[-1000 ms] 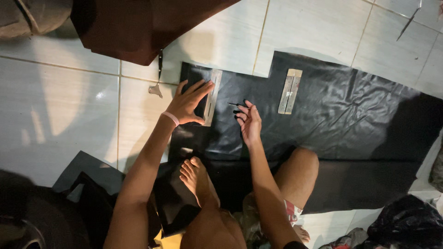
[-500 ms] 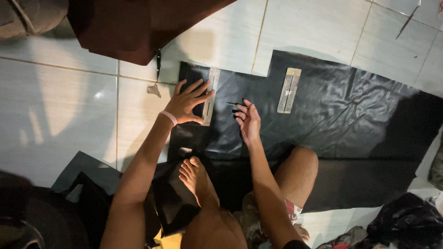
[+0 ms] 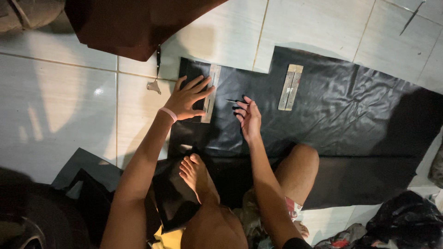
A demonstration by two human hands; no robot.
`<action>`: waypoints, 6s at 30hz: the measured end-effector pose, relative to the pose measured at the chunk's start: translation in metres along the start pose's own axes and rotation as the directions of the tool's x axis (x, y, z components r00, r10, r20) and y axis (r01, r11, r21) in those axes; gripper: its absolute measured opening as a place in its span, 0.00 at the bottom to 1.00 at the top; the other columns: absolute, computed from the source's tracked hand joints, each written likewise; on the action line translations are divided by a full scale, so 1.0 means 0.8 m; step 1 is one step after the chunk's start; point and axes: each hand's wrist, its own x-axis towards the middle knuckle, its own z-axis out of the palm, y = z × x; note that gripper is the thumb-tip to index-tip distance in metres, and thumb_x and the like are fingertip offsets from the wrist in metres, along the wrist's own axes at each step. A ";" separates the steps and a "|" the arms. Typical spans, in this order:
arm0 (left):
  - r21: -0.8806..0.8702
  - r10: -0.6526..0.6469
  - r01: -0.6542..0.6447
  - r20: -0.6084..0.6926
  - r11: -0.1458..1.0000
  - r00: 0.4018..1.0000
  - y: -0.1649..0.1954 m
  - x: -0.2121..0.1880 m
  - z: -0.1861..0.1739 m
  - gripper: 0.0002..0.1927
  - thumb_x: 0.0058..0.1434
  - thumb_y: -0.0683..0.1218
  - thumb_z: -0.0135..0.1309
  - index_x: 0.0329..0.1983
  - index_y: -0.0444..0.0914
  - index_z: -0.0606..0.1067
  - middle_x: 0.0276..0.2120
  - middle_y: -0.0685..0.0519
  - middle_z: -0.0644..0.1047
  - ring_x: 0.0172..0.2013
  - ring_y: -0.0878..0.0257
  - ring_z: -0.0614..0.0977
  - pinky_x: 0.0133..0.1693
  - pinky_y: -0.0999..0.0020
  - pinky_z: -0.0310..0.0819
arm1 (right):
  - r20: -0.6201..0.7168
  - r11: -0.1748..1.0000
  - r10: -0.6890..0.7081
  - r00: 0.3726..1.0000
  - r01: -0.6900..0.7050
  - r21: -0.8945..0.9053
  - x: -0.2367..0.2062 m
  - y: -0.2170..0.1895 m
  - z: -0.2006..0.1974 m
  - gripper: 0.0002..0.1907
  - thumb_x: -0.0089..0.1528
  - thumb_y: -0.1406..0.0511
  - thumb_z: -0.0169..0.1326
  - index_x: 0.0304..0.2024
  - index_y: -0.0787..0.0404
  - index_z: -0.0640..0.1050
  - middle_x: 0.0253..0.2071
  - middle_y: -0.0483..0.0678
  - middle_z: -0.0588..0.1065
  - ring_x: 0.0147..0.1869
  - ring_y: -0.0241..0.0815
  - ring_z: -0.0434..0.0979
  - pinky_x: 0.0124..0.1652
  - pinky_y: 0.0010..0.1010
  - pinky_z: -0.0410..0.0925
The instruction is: The person lays out a large black sheet of material on a tiled floor, then uses a ruler and a cutting tool to mark and cut straight lines into the material. The person repeatedly repositions the ruler and cuts along its edge.
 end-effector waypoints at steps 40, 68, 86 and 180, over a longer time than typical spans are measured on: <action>0.044 -0.098 0.098 -0.017 0.994 0.995 0.024 0.004 -0.019 0.50 0.44 0.62 0.71 0.70 0.55 0.63 0.75 0.57 0.56 0.73 0.59 0.57 0.70 0.44 0.44 | 0.807 0.256 -0.110 0.580 0.801 -0.541 -0.100 -0.012 0.055 0.29 0.52 0.80 0.51 0.57 0.64 0.76 0.58 0.52 0.78 0.51 0.43 0.85 0.47 0.31 0.79; 0.015 -0.200 0.201 -0.052 0.979 0.978 0.029 0.008 -0.015 0.68 0.39 0.62 0.74 0.76 0.45 0.46 0.71 0.47 0.62 0.72 0.56 0.60 0.69 0.47 0.46 | 0.799 -0.102 -0.341 0.495 0.825 -0.555 -0.026 -0.056 0.090 0.13 0.62 0.74 0.55 0.49 0.61 0.77 0.49 0.50 0.81 0.53 0.50 0.85 0.49 0.35 0.77; 0.042 -0.200 0.202 -0.050 0.979 0.979 0.031 0.008 -0.015 0.67 0.39 0.62 0.74 0.76 0.44 0.47 0.71 0.48 0.61 0.72 0.57 0.60 0.69 0.47 0.45 | 0.810 -0.017 -0.214 0.546 0.827 -0.562 -0.053 -0.040 0.074 0.19 0.59 0.77 0.52 0.52 0.63 0.77 0.56 0.53 0.80 0.49 0.46 0.85 0.46 0.34 0.77; -0.342 -0.577 0.465 -0.467 0.817 0.671 0.275 -0.067 0.103 0.08 0.69 0.46 0.49 0.42 0.41 0.78 0.35 0.44 0.83 0.32 0.40 0.83 0.34 0.45 0.77 | 0.632 -0.036 -0.471 0.615 0.702 -0.711 -0.127 -0.016 -0.065 0.05 0.67 0.66 0.57 0.44 0.55 0.82 0.33 0.52 0.80 0.34 0.52 0.82 0.35 0.41 0.72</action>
